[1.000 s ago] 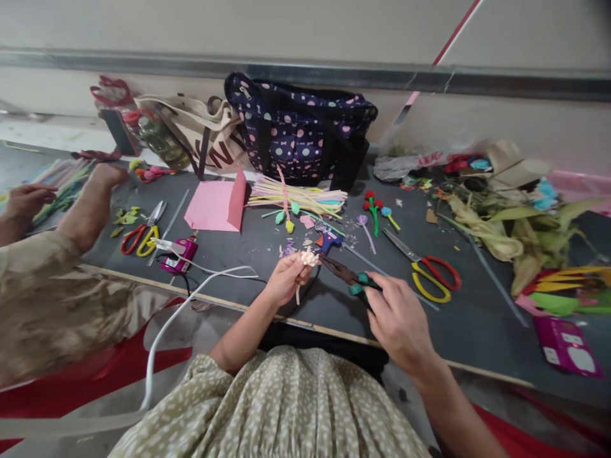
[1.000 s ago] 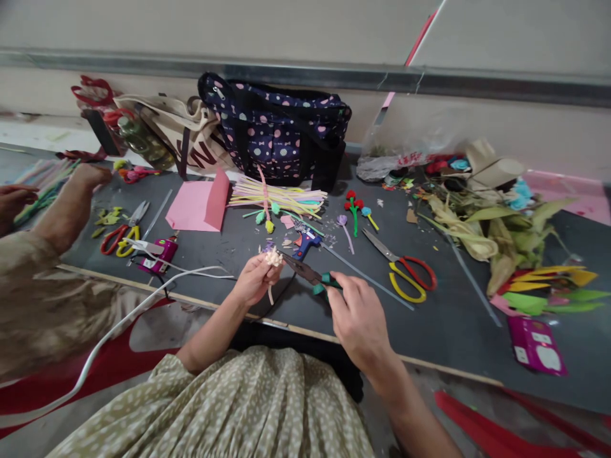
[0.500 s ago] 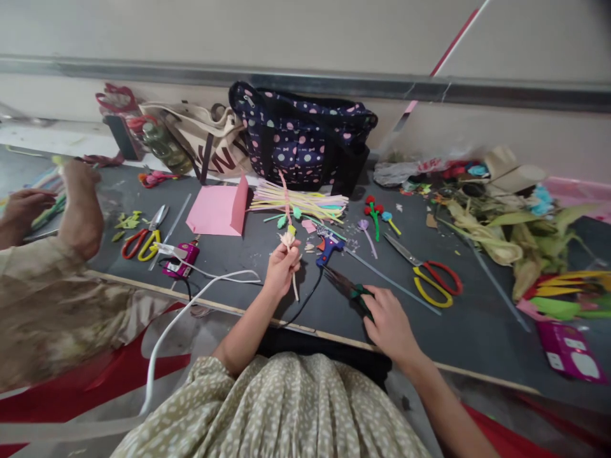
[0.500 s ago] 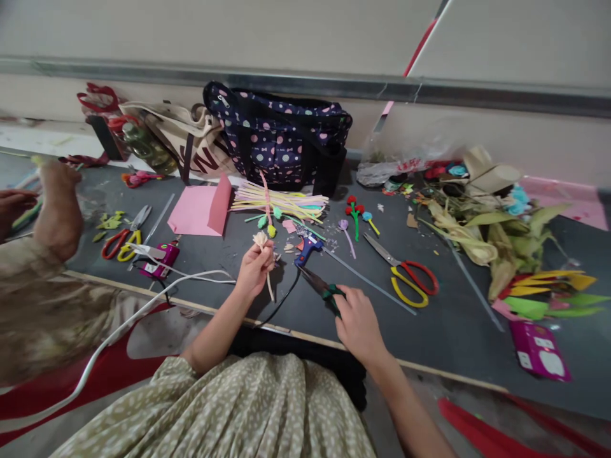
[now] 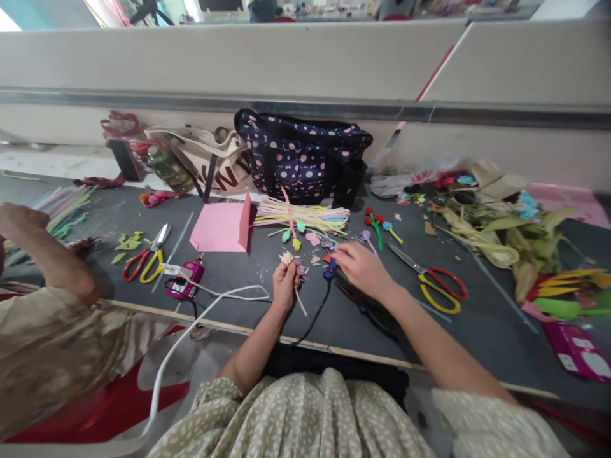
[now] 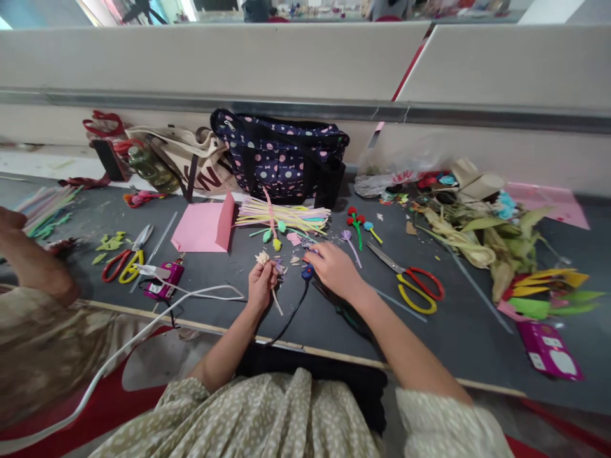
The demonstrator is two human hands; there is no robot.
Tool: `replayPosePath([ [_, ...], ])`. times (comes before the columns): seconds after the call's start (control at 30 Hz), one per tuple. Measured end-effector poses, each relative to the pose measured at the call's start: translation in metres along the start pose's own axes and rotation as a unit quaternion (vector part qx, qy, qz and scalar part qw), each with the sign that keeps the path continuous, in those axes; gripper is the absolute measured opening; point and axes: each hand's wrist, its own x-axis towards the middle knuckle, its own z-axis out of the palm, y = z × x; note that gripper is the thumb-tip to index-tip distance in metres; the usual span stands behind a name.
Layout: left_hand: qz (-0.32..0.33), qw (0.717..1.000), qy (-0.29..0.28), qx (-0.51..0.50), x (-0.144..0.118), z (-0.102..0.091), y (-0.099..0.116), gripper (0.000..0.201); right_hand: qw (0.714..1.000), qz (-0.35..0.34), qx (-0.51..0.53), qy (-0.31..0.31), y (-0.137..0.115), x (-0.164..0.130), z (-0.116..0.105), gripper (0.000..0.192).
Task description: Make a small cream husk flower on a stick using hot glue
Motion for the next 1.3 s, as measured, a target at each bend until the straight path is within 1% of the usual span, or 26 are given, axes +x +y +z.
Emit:
replayPosePath([
  [0.07, 0.005, 1.000, -0.006, -0.009, 0.001, -0.001, -0.002, 0.044, 0.999, -0.034, -0.004, -0.008, 0.012, 0.058, 0.013, 0.028],
  [0.13, 0.006, 1.000, -0.011, -0.012, 0.003, -0.001, -0.005, 0.046, 0.997, -0.060, -0.025, -0.049, 0.023, 0.111, 0.030, 0.029],
  [0.17, 0.006, 1.000, -0.014, -0.011, 0.003, -0.001, -0.006, 0.046, 0.994, -0.072, -0.037, -0.074, 0.028, 0.134, 0.038, 0.030],
  [0.2, 0.004, 1.000, -0.017, -0.009, 0.004, -0.001, -0.008, 0.047, 0.993, -0.076, -0.040, -0.083, 0.032, 0.154, 0.046, 0.030],
  [0.23, 0.003, 1.000, -0.015, -0.012, 0.005, -0.002, -0.009, 0.047, 0.991, -0.081, -0.043, -0.094, 0.035, 0.171, 0.053, 0.029],
  [0.27, 0.000, 1.000, -0.017, -0.014, 0.006, -0.002, -0.010, 0.047, 0.986, -0.098, -0.055, -0.123, 0.037, 0.183, 0.060, 0.029],
  [0.37, -0.003, 1.000, -0.025, -0.014, 0.008, -0.004, -0.012, 0.046, 0.981, -0.109, -0.063, -0.145, 0.037, 0.204, 0.074, 0.022],
  [0.5, -0.002, 0.999, -0.027, -0.023, 0.009, -0.007, -0.014, 0.043, 0.982, -0.116, -0.056, -0.141, 0.038, 0.208, 0.080, 0.021],
  [0.57, 0.000, 0.999, -0.021, -0.031, 0.009, -0.008, -0.015, 0.042, 0.983, -0.114, -0.056, -0.130, 0.042, 0.206, 0.077, 0.020],
  [0.6, 0.001, 0.999, -0.018, -0.035, 0.009, -0.009, -0.016, 0.042, 0.987, -0.106, -0.048, -0.114, 0.044, 0.204, 0.073, 0.021],
  [0.67, 0.007, 0.999, -0.012, -0.038, 0.008, -0.009, -0.016, 0.041, 0.995, -0.074, -0.014, -0.061, 0.049, 0.200, 0.063, 0.022],
  [0.7, 0.010, 0.999, -0.011, -0.038, 0.008, -0.009, -0.016, 0.040, 0.998, -0.053, 0.015, -0.022, 0.051, 0.197, 0.058, 0.023],
  [0.77, 0.016, 0.999, -0.009, -0.039, 0.007, -0.009, -0.017, 0.039, 0.996, -0.014, 0.069, 0.049, 0.055, 0.190, 0.046, 0.026],
  [0.83, 0.016, 0.999, -0.012, -0.042, 0.007, -0.009, -0.017, 0.039, 0.977, 0.044, 0.171, 0.120, 0.057, 0.183, 0.035, 0.031],
  [0.87, 0.015, 0.999, -0.015, -0.043, 0.007, -0.009, -0.017, 0.039, 0.956, 0.079, 0.239, 0.148, 0.058, 0.179, 0.030, 0.034],
  [0.9, 0.014, 0.999, -0.018, -0.044, 0.007, -0.009, -0.016, 0.038, 0.929, 0.116, 0.308, 0.167, 0.058, 0.175, 0.025, 0.038],
  [0.97, 0.014, 0.999, -0.023, -0.040, 0.007, -0.009, -0.015, 0.038, 0.879, 0.168, 0.412, 0.171, 0.057, 0.167, 0.015, 0.041],
  [1.03, 0.016, 0.999, -0.025, -0.034, 0.006, -0.008, -0.014, 0.038, 0.845, 0.190, 0.471, 0.168, 0.055, 0.159, 0.006, 0.041],
  [1.07, 0.018, 0.999, -0.026, -0.031, 0.005, -0.008, -0.013, 0.039, 0.832, 0.195, 0.489, 0.172, 0.053, 0.155, 0.001, 0.039],
  [1.17, 0.023, 0.999, -0.027, -0.025, 0.004, -0.007, -0.012, 0.039, 0.814, 0.203, 0.514, 0.179, 0.051, 0.145, -0.010, 0.036],
  [1.3, 0.031, 0.999, -0.028, -0.017, 0.003, -0.005, -0.010, 0.040, 0.813, 0.199, 0.523, 0.158, 0.049, 0.132, -0.019, 0.036],
])
